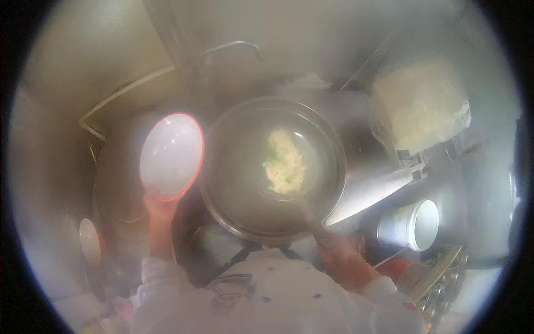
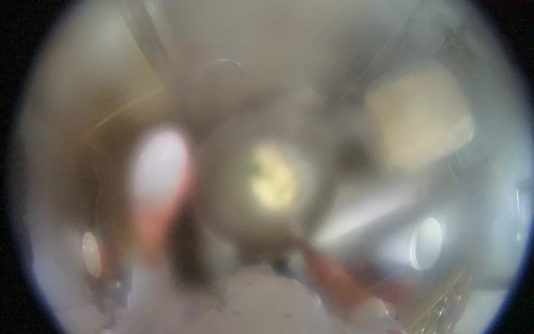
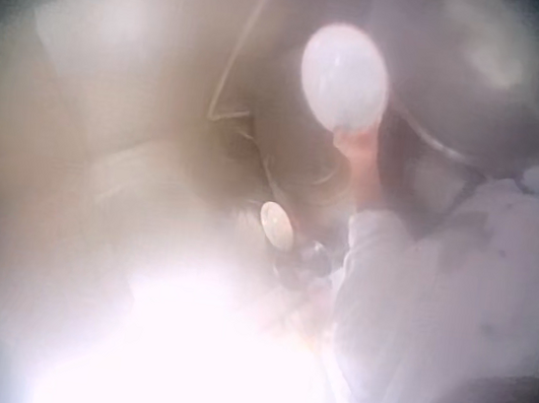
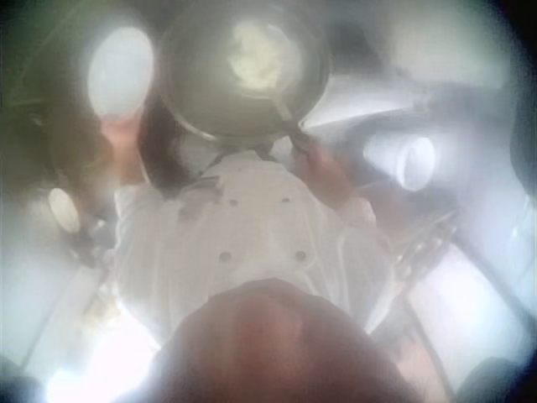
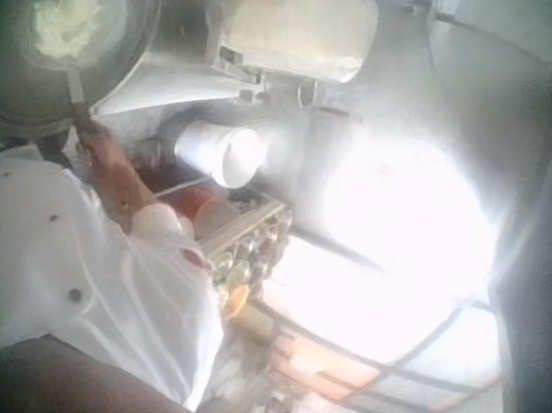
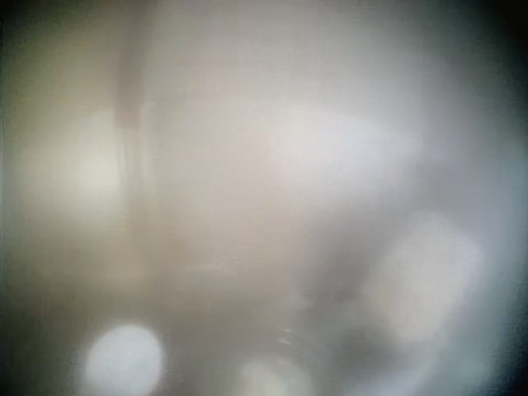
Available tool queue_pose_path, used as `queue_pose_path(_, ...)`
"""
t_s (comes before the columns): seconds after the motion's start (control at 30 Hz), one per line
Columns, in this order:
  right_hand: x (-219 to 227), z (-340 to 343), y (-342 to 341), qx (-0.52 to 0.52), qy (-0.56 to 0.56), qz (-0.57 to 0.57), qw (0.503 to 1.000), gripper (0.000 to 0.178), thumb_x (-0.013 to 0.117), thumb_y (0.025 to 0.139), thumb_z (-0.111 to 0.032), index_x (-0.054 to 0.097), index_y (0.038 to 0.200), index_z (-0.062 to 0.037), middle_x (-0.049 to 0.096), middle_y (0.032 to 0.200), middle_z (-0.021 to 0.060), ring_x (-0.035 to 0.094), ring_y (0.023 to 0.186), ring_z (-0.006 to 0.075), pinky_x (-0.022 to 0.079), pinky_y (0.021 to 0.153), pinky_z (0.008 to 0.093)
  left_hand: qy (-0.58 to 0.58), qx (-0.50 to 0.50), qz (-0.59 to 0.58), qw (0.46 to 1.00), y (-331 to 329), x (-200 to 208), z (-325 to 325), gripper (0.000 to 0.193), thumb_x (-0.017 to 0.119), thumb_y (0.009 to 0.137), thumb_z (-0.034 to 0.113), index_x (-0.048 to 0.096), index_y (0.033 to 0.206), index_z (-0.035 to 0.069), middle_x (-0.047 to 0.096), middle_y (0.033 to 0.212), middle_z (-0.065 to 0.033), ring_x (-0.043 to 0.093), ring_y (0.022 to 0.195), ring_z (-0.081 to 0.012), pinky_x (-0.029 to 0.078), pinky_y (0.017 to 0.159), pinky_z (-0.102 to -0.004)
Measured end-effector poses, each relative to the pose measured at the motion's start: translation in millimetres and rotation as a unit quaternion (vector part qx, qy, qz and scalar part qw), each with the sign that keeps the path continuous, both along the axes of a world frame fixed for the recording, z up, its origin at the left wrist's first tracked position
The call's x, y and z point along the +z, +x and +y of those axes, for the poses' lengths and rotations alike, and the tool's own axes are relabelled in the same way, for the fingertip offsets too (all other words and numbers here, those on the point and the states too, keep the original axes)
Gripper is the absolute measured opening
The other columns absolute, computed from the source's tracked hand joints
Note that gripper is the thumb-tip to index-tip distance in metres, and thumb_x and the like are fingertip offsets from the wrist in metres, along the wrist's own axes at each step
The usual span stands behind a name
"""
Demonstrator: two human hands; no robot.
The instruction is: The person scoops cooked noodles and vegetables from a large pot into a bowl, then adds multiple sauces and toppings from a condiment station. The person hands the finished bowl to a customer and returns to the cooking area.
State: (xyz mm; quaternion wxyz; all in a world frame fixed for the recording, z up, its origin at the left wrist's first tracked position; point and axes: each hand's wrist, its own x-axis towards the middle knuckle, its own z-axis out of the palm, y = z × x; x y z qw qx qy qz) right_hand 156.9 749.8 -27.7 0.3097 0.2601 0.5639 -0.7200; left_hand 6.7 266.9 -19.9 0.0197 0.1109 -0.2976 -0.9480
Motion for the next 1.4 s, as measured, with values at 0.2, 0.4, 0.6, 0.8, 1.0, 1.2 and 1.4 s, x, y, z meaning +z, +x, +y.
queue_pose_path(0.2, -11, -5, 10, 0.025, 0.018, 0.014, 0.999, 0.035, 0.053, 0.084, -0.006, 0.050, 0.116, 0.0044, 0.056, 0.067, 0.0086, 0.054, 0.053, 0.0190, 0.045, 0.047, 0.0318, -0.005, -0.010, 0.014, 1.000, -5, -2, -8, 0.061, 0.049, 0.069, 0.016, 0.042, 0.129, 0.008, 0.048, 0.127, -0.0150, 0.047, 0.117, -0.0314, 0.040, 0.098, -0.0522)
queue_pose_path(0.4, 24, -21, 68, -0.024, 0.005, 0.038, 0.999, 0.033, 0.054, 0.084, -0.007, 0.051, 0.115, 0.0038, 0.055, 0.067, 0.0077, 0.054, 0.053, 0.0185, 0.044, 0.046, 0.0311, -0.010, -0.003, -0.003, 1.000, -10, -8, -12, 0.063, 0.050, 0.068, 0.018, 0.042, 0.129, 0.007, 0.047, 0.126, -0.0145, 0.047, 0.115, -0.0315, 0.041, 0.097, -0.0499)
queue_pose_path(0.6, 44, -44, 72, -0.081, 0.026, -0.026, 0.996, 0.041, 0.050, 0.084, 0.000, 0.047, 0.124, -0.0075, 0.052, 0.070, 0.0069, 0.046, 0.051, 0.0139, 0.037, 0.044, 0.0270, -0.076, -0.016, -0.029, 0.997, -19, -13, -4, 0.056, 0.050, 0.068, 0.017, 0.045, 0.121, 0.001, 0.052, 0.113, -0.0108, 0.049, 0.110, -0.0277, 0.040, 0.095, -0.0431)
queue_pose_path(0.8, 44, -48, 66, -0.121, -0.016, -0.077, 0.990, 0.032, 0.052, 0.077, -0.001, 0.057, 0.109, -0.0010, 0.050, 0.069, 0.0027, 0.047, 0.057, 0.0126, 0.038, 0.047, 0.0277, -0.248, 0.026, -0.038, 0.968, -40, -21, 20, 0.052, 0.049, 0.068, 0.011, 0.048, 0.119, -0.002, 0.053, 0.113, -0.0093, 0.049, 0.109, -0.0258, 0.038, 0.097, -0.0393)
queue_pose_path(1.0, 26, -21, 46, -0.086, -0.030, -0.072, 0.993, 0.021, 0.053, 0.081, -0.002, 0.057, 0.101, -0.0010, 0.052, 0.068, 0.0037, 0.049, 0.051, 0.0135, 0.039, 0.044, 0.0284, -0.785, 0.083, 0.166, 0.590, -53, -9, 83, 0.065, 0.056, 0.070, 0.010, 0.040, 0.133, 0.006, 0.052, 0.117, -0.0207, 0.053, 0.106, -0.0346, 0.043, 0.089, -0.0433)
queue_pose_path(1.2, 30, -2, 21, -0.041, 0.018, -0.079, 0.996, 0.016, 0.054, 0.082, -0.004, 0.055, 0.098, 0.0008, 0.054, 0.066, 0.0062, 0.052, 0.052, 0.0160, 0.043, 0.045, 0.0309, -0.881, -0.015, 0.092, 0.464, -50, -11, 130, 0.077, 0.064, 0.071, 0.020, 0.028, 0.140, 0.013, 0.048, 0.118, -0.0248, 0.051, 0.105, -0.0421, 0.044, 0.088, -0.0459)
queue_pose_path(1.4, 84, -1, 5, 0.047, 0.091, 0.027, 0.994, 0.025, 0.053, 0.082, -0.003, 0.050, 0.106, 0.0045, 0.054, 0.069, 0.0072, 0.053, 0.056, 0.0162, 0.045, 0.048, 0.0312, -0.824, -0.061, -0.033, 0.562, -39, -31, 140, 0.075, 0.060, 0.073, 0.019, 0.027, 0.140, 0.019, 0.051, 0.116, -0.0229, 0.055, 0.101, -0.0383, 0.046, 0.085, -0.0443)
